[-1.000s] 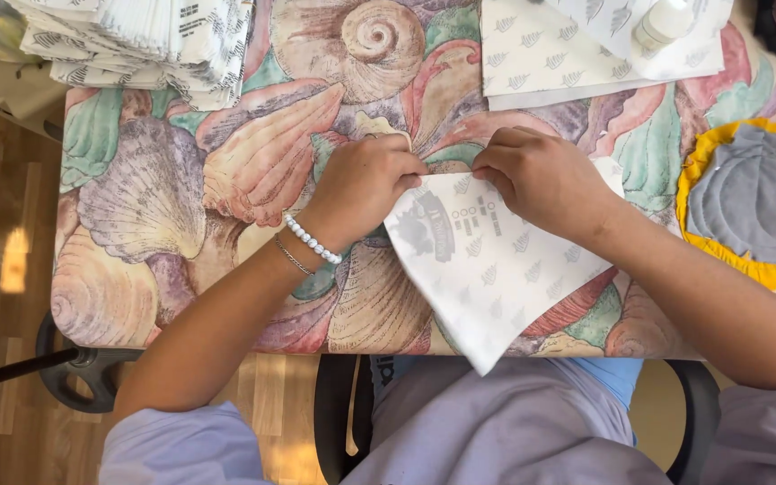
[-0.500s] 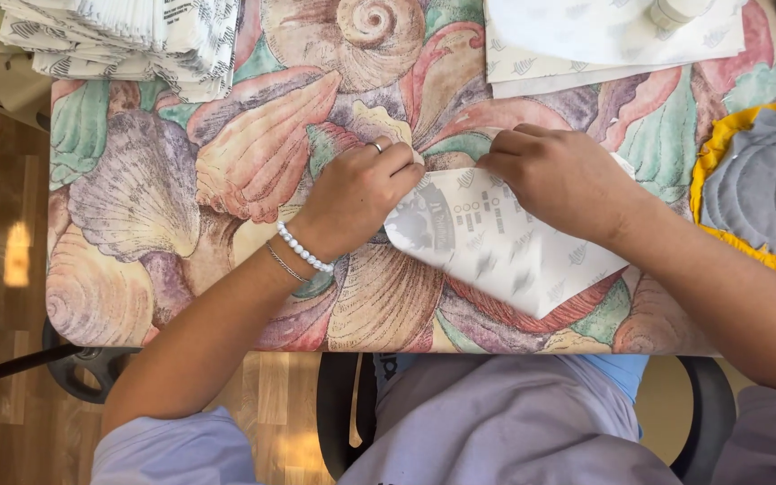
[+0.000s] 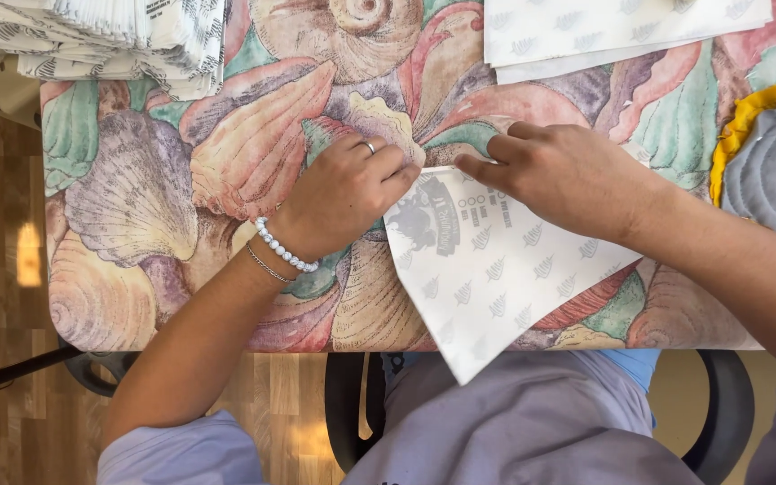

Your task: Folding printed paper sheets into pouches on a table

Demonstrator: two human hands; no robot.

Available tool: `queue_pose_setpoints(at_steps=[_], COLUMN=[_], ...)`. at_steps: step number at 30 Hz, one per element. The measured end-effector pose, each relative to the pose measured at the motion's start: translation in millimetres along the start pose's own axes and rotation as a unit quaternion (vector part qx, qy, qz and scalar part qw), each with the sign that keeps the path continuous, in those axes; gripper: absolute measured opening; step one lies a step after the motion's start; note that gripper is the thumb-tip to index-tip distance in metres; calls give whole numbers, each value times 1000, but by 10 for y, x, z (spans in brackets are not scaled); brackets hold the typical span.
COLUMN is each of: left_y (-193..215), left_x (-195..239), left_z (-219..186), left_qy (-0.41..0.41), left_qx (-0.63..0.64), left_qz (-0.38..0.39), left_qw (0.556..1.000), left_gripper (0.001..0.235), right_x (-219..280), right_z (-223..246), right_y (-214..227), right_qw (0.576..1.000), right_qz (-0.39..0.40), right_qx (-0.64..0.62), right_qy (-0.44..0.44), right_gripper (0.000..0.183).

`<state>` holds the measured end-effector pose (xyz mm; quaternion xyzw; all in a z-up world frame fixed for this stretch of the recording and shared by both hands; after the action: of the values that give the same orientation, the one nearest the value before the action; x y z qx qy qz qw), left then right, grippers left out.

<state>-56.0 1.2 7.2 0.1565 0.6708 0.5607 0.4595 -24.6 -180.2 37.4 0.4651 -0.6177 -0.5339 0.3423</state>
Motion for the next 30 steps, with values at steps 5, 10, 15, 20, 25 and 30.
queue_pose_setpoints(at_steps=[5, 10, 15, 20, 25, 30], left_y=[3, -5, -28, 155, 312, 601], left_x=[12, -15, 9, -25, 85, -164], left_z=[-22, -67, -106, -99, 92, 50], left_qy=[-33, -57, -59, 15, 107, 107], left_qx=[-2, -14, -23, -65, -146, 36], left_qz=[-3, 1, -2, 76, 199, 46], left_qw=[999, 998, 998, 995, 963, 993], left_gripper=[10, 10, 11, 17, 26, 6], right_x=[8, 1, -22, -33, -60, -61], right_z=[41, 67, 107, 89, 72, 54], right_y=[-99, -114, -109, -258, -233, -275], right_qw=[1000, 999, 999, 995, 996, 998], right_qz=[5, -7, -2, 77, 52, 60], right_qx=[12, 35, 28, 40, 53, -9], right_qy=[18, 20, 17, 46, 43, 28], right_gripper=[18, 19, 24, 52, 53, 41])
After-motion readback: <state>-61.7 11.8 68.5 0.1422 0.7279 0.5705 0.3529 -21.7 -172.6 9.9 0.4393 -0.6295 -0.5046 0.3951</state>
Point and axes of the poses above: each hand's wrist, its own x-axis away from the middle knuckle, its own y-axis out of the back of the hand, z = x × y, the point moved 6 cm from there along -x, towards the middle knuckle, and after that the axes turned 2 degrees about y, right-handed, at the moved point
